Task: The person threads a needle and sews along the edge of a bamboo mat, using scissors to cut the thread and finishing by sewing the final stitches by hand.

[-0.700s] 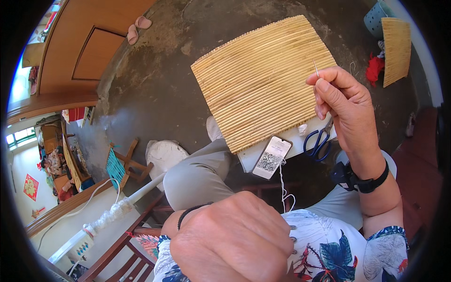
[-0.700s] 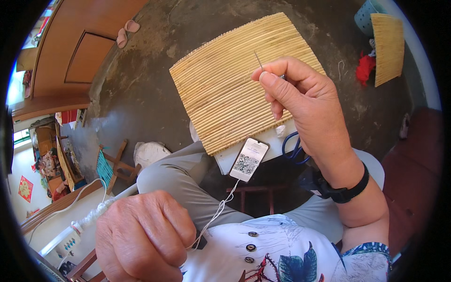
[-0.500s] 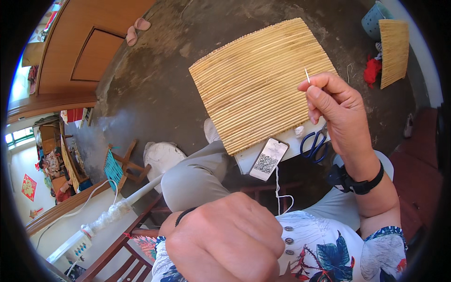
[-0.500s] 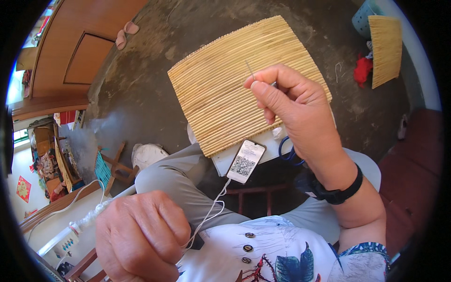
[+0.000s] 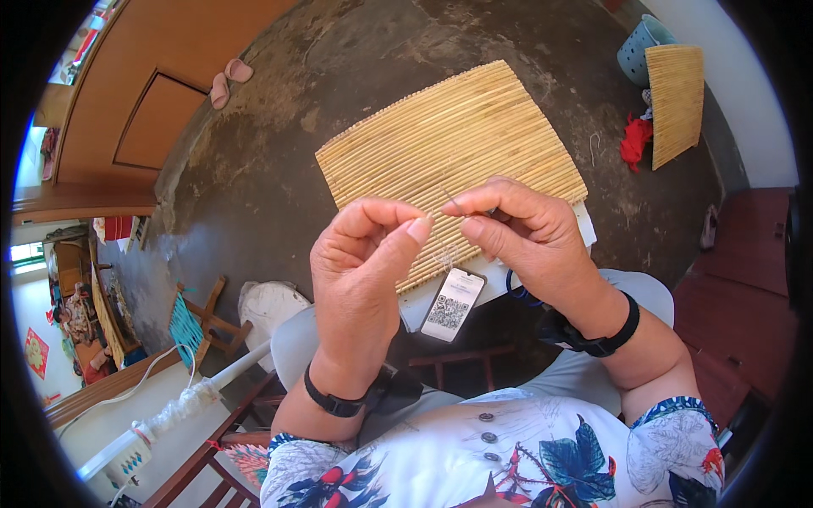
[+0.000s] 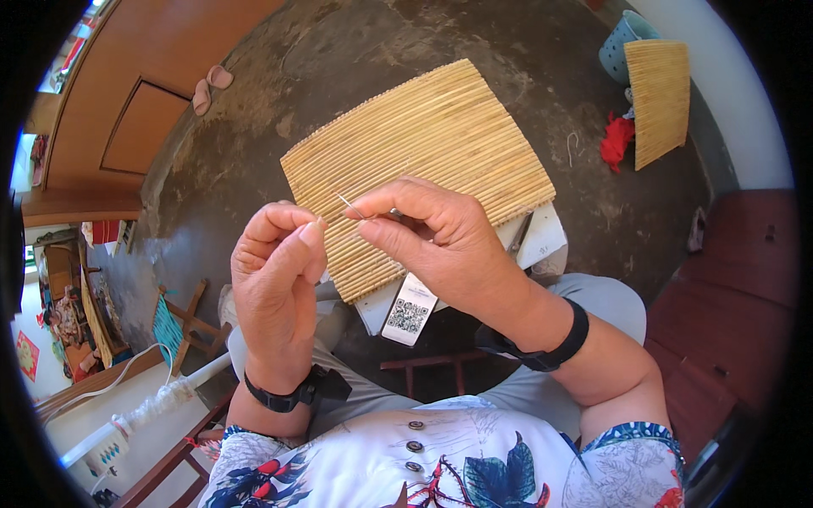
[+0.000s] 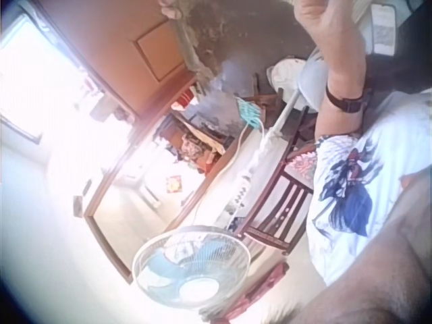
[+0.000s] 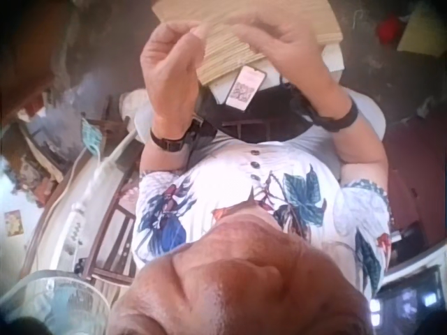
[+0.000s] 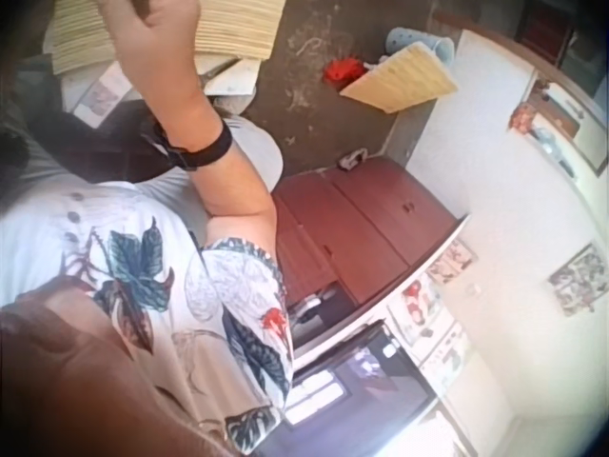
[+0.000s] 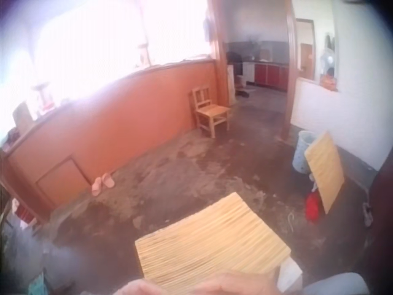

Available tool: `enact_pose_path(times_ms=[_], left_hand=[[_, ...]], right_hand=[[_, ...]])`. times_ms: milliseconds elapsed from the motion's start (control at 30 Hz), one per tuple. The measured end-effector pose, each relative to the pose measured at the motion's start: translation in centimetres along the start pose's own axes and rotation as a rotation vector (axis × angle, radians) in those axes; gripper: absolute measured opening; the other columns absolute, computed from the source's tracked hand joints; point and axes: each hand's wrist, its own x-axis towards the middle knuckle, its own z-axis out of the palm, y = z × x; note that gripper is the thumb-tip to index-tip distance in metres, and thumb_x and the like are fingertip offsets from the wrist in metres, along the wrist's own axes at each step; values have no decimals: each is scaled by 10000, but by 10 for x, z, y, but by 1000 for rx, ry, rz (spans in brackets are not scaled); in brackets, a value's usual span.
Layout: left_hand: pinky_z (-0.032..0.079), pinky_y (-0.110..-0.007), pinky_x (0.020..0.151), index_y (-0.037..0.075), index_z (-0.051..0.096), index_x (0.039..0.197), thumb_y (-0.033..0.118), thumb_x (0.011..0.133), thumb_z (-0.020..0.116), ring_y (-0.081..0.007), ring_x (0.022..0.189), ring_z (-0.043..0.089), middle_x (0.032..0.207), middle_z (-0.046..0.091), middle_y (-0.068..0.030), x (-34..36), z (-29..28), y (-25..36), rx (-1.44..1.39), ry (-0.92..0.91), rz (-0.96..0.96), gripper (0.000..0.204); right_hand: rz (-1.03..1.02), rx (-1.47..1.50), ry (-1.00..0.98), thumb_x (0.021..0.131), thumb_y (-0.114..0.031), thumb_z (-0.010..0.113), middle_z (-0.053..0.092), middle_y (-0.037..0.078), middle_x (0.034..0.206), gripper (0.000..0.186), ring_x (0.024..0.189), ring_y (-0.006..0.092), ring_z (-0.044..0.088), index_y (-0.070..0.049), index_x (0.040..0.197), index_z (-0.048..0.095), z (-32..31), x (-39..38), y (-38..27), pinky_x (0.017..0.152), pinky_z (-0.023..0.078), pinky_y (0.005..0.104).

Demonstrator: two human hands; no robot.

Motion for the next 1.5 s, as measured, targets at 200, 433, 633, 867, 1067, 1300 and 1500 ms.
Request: enact_pose_path(times_ms=[200,433,633,867,1067,1300,1500], left_hand=[[491,-204,690,-35,602,870,-77,804,585,-91,741,588,841,600,-69,4,8,-5,54,-21,137,80],[463,-169,642,-30,591,861,-75,807,591,-52,700,564,813,599,-35,2,6,-8,218,-87,145,70],[357,-136,552,-24,595,845,-68,809,602,-4,627,477,749,570,12,1,7,-8,351,-89,142,58],[330,-149,530,-28,613,813,-50,807,618,4,617,451,708,550,29,5,7,-8,534,-77,205,23],[529,-238,676,-39,592,834,-33,836,554,-134,804,617,894,603,-106,11,5,-7,43,-11,79,39],[557,-319,766,-37,562,834,-50,836,526,-228,899,622,967,592,-185,15,-3,-13,-23,-38,94,38],[549,-302,766,-43,562,835,-53,833,529,-219,883,621,954,594,-187,14,-3,-13,-17,-54,93,34]], right_hand=[[-74,24,9,845,-24,607,599,3,841,123,697,19,513,-5,962,640,4,-2,4,581,401,155],[-101,-10,38,836,-30,610,586,5,800,86,662,22,504,-6,915,634,3,-2,0,551,395,169],[-234,-267,90,798,-31,616,546,42,726,46,603,95,508,-15,807,573,2,1,2,514,401,220],[-261,-371,82,798,-37,602,522,46,692,54,577,113,484,-20,798,550,0,3,5,494,389,238],[20,-36,149,847,-54,608,517,-19,725,52,626,17,423,-20,834,570,3,3,4,524,355,185],[-147,-103,81,804,-7,629,570,18,768,107,636,58,493,-15,909,653,7,2,11,547,394,198],[-129,-149,83,786,-4,641,563,25,746,79,607,61,487,-8,864,648,7,0,12,523,389,201]])
